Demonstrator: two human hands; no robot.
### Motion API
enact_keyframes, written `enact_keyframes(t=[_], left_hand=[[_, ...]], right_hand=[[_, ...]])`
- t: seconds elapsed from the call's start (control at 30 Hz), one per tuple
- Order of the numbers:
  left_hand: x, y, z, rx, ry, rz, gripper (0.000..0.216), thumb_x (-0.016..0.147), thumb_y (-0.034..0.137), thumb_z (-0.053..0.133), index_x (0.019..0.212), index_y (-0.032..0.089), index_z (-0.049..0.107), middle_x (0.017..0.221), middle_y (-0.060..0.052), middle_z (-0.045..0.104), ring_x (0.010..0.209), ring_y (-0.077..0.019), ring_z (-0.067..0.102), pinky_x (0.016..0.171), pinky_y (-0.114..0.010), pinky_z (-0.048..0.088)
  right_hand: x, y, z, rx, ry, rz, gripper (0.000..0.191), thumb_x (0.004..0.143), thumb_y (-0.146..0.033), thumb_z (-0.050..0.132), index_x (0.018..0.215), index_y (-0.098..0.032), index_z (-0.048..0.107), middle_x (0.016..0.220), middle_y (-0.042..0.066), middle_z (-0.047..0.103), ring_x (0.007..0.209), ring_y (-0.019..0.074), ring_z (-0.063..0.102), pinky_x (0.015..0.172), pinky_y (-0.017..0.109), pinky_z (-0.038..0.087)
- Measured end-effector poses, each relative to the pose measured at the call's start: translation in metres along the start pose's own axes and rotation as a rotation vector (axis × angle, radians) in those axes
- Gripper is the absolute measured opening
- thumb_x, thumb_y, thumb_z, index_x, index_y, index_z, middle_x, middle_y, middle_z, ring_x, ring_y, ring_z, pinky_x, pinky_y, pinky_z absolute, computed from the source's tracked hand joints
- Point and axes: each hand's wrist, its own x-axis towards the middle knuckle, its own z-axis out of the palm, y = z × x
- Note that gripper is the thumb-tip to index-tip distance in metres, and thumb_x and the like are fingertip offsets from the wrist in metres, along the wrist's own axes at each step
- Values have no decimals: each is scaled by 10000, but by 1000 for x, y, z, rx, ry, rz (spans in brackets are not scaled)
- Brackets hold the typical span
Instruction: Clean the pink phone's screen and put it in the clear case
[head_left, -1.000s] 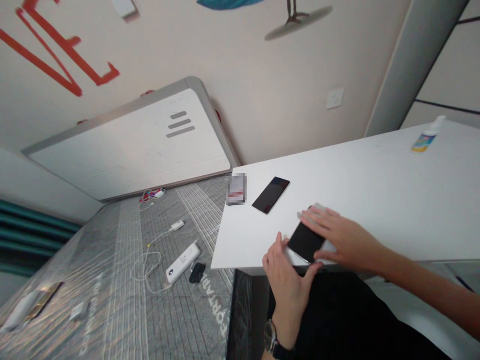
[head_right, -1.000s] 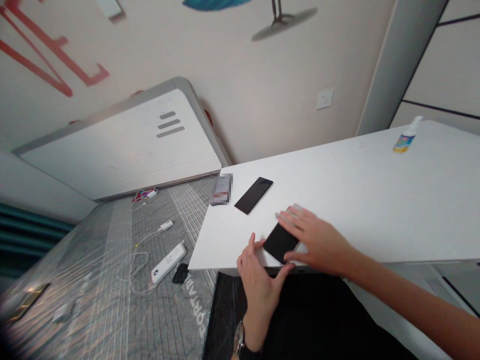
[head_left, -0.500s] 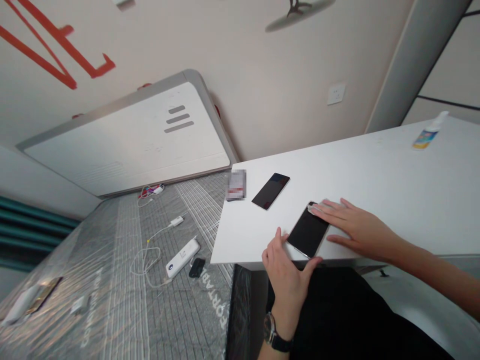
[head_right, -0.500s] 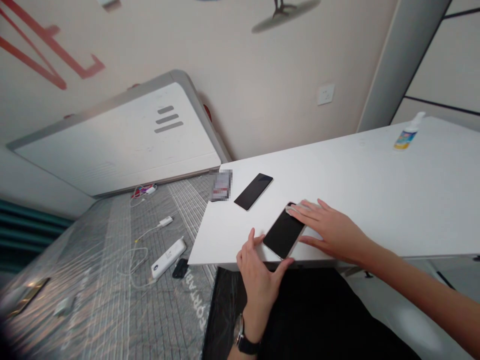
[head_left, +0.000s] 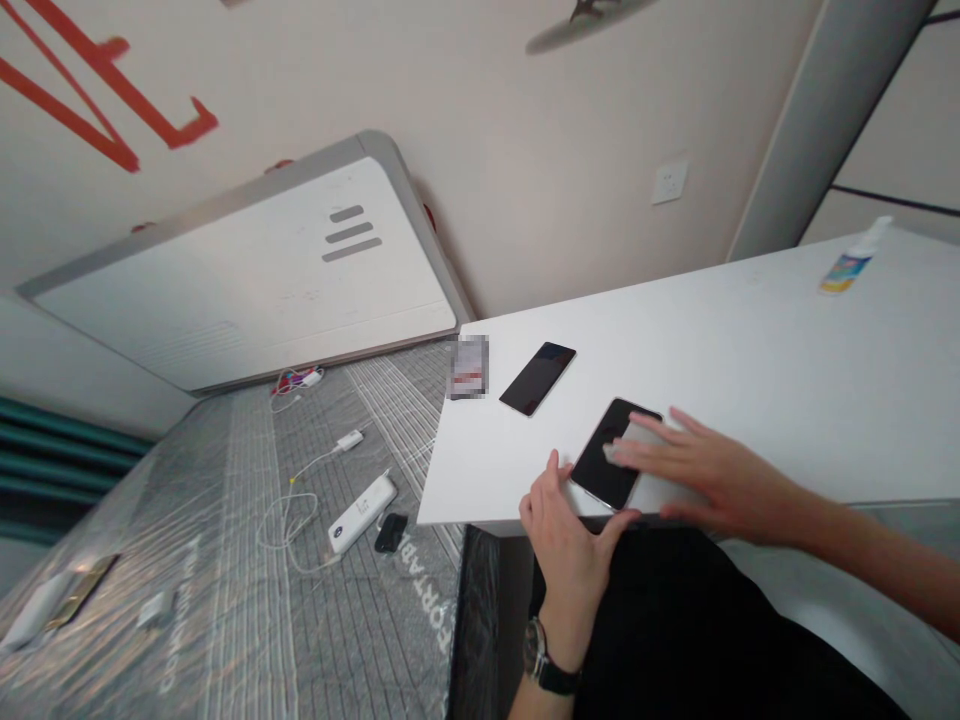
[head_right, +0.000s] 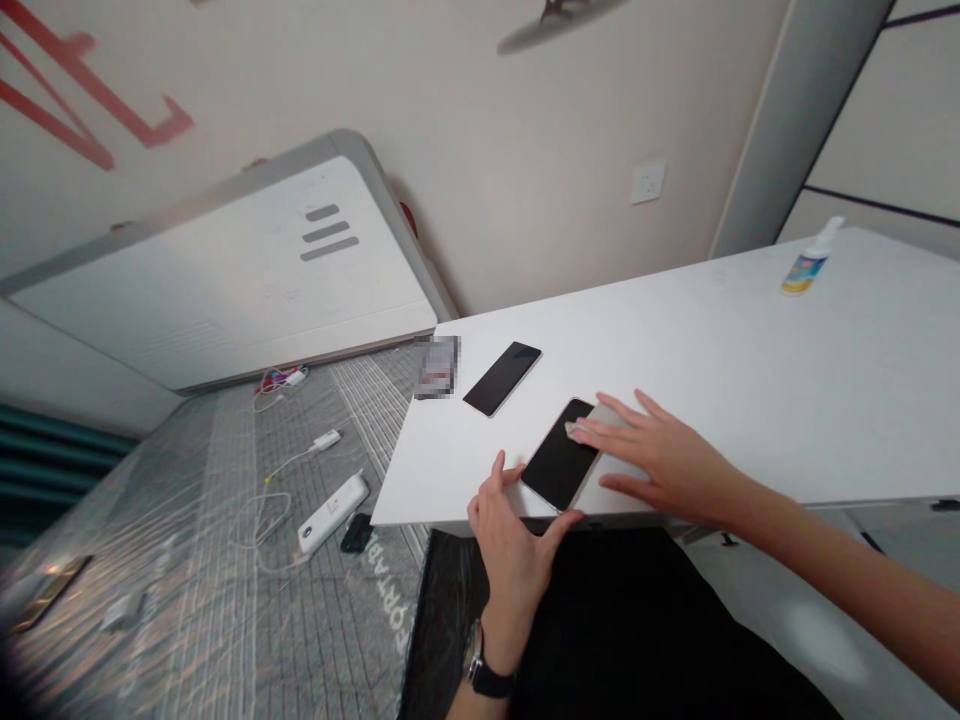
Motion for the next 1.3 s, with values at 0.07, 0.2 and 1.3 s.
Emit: enact_keyframes(t=[0.07,0.2,1.3], left_hand=[[0,0,0,4,10,8,1096,815,747,815,1597,151,331,1288,-170,738,1184,-335,713,1006,-472,495],[1,1,0,-17,22,9,1052,833,711,823,1592,155,352,1286,-143,744,1176,-310,714,1011,-452,493],[1,0,1,-4,33,31,983,889,747,733,1579,140,383,1279,-152,740,1158,-309,711,990,-446,489]], right_hand=[[0,3,-2,-33,53,54,728,1035,-626,597,1679,-406,336,1636,46,528,1602,435,310,1210,853,260],[-3,4,-7,62,-94,-66,848,980,-716,631,1694,-405,295,1656,26,500,1605,389,327,1258,765,300],[31,4,3,-64,-67,-115,880,1010,-763,519,1722,-327,237,1685,53,465,1604,371,347,1268,684,340]])
